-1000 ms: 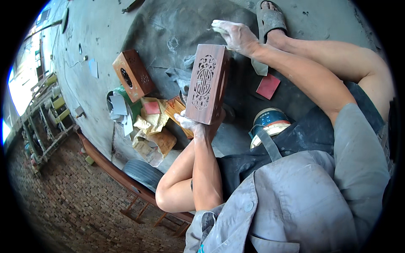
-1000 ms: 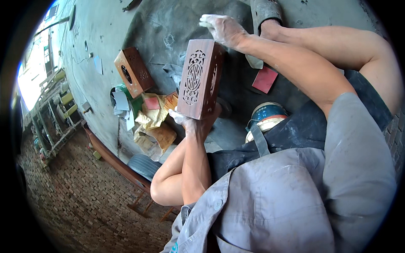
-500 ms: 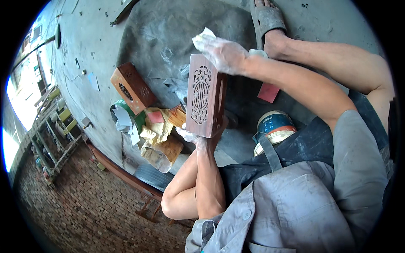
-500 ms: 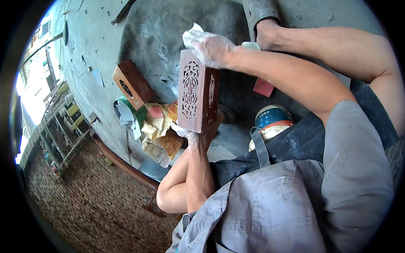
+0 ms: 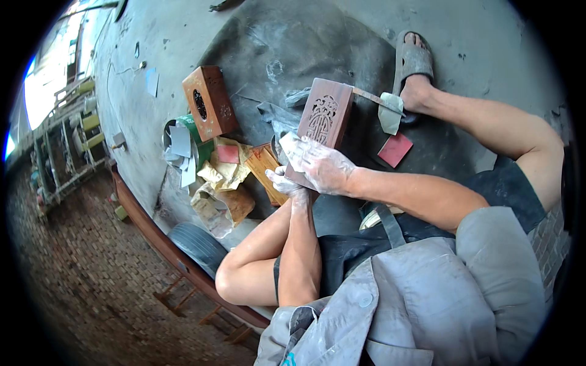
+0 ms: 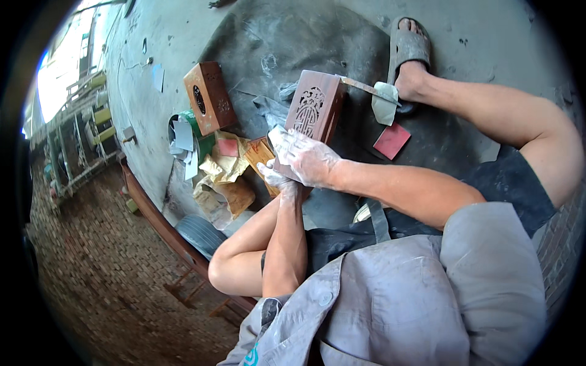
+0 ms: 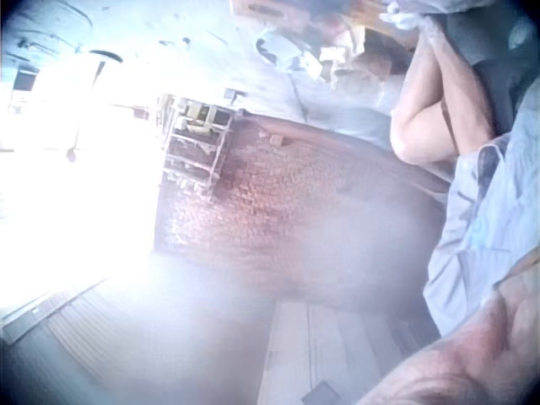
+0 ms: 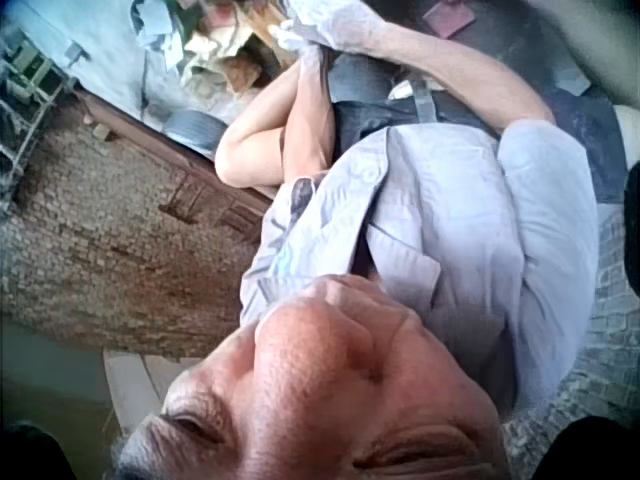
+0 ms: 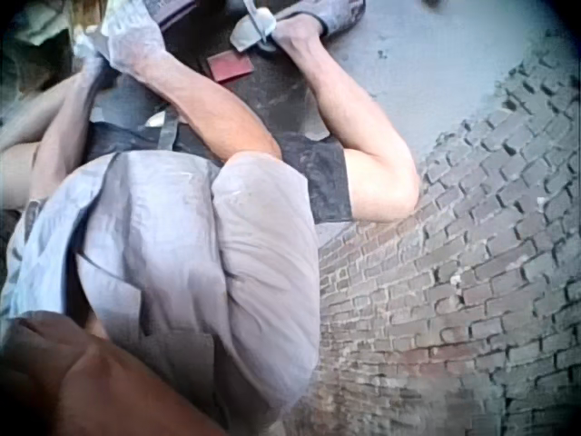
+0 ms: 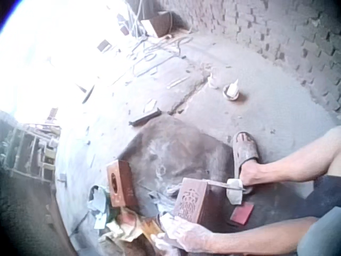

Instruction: The person sits on the floor and sands a rectangular wooden block with a carved design using a sanding block. They repeatedly rub the surface and edges of the block, turning it over to work on different sides.

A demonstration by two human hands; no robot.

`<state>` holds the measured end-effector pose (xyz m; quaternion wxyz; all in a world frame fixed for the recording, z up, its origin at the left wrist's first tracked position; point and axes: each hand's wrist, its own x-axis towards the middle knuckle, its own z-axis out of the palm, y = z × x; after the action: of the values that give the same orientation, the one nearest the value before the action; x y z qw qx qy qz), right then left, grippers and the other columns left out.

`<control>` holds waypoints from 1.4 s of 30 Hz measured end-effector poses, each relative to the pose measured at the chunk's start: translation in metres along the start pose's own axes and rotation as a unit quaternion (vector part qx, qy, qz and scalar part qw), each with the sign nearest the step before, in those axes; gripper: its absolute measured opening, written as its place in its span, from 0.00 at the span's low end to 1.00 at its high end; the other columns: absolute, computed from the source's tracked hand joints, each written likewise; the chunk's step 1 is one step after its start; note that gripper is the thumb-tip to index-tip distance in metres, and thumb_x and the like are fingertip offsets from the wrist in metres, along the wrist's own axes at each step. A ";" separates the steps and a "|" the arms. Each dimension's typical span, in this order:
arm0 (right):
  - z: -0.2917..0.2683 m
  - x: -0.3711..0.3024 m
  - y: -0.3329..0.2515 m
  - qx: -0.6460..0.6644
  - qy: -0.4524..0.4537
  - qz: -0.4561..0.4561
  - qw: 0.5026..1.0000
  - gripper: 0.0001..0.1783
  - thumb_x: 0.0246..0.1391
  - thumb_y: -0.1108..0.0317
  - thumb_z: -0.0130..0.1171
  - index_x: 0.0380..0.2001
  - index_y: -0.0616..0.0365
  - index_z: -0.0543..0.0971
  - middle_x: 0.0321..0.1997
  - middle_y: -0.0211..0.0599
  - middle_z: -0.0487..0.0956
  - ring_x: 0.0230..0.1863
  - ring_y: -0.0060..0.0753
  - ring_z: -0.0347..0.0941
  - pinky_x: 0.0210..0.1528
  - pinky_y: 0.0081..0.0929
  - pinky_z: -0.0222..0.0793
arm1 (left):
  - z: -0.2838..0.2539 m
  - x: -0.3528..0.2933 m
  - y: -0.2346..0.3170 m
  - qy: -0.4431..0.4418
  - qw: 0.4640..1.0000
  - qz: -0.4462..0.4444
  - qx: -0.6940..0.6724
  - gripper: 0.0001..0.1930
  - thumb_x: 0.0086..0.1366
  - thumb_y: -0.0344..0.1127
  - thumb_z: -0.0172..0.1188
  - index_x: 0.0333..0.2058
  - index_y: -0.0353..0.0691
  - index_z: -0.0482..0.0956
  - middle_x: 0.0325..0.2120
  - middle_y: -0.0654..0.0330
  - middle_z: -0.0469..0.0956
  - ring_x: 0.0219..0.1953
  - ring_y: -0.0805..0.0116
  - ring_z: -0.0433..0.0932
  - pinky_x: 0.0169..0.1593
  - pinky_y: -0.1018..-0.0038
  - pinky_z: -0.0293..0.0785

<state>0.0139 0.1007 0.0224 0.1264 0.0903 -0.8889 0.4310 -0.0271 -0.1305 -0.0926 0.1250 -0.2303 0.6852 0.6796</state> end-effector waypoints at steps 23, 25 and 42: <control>-0.080 -0.082 0.074 0.537 0.229 0.531 0.614 0.22 0.77 0.56 0.43 0.67 0.50 0.70 0.64 0.38 0.76 0.61 0.39 0.77 0.55 0.52 0.84 | 0.209 -0.031 0.103 -0.357 0.882 0.071 0.298 0.12 0.72 0.33 0.66 0.47 0.29 0.85 0.36 0.61 0.87 0.37 0.76 0.81 0.42 0.74 0.77; -0.099 -0.075 0.080 0.546 0.280 0.489 0.620 0.22 0.76 0.57 0.46 0.64 0.55 0.71 0.61 0.40 0.78 0.57 0.39 0.79 0.52 0.52 0.86 | 0.205 -0.043 0.140 -0.355 0.903 0.030 0.241 0.12 0.73 0.35 0.65 0.47 0.31 0.84 0.37 0.59 0.87 0.36 0.75 0.82 0.41 0.75 0.79; -0.144 -0.038 0.044 0.564 0.232 0.417 0.674 0.23 0.77 0.55 0.47 0.59 0.66 0.73 0.57 0.42 0.78 0.54 0.35 0.80 0.50 0.42 0.89 | 0.142 -0.094 0.141 -0.203 0.974 0.076 -0.065 0.26 0.78 0.59 0.56 0.38 0.38 0.84 0.32 0.65 0.85 0.34 0.78 0.80 0.39 0.76 0.76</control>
<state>0.0592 0.2437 0.0640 0.0613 -0.3383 -0.3649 0.8653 -0.0344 0.0197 0.0699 0.1945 -0.0426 0.6151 0.7629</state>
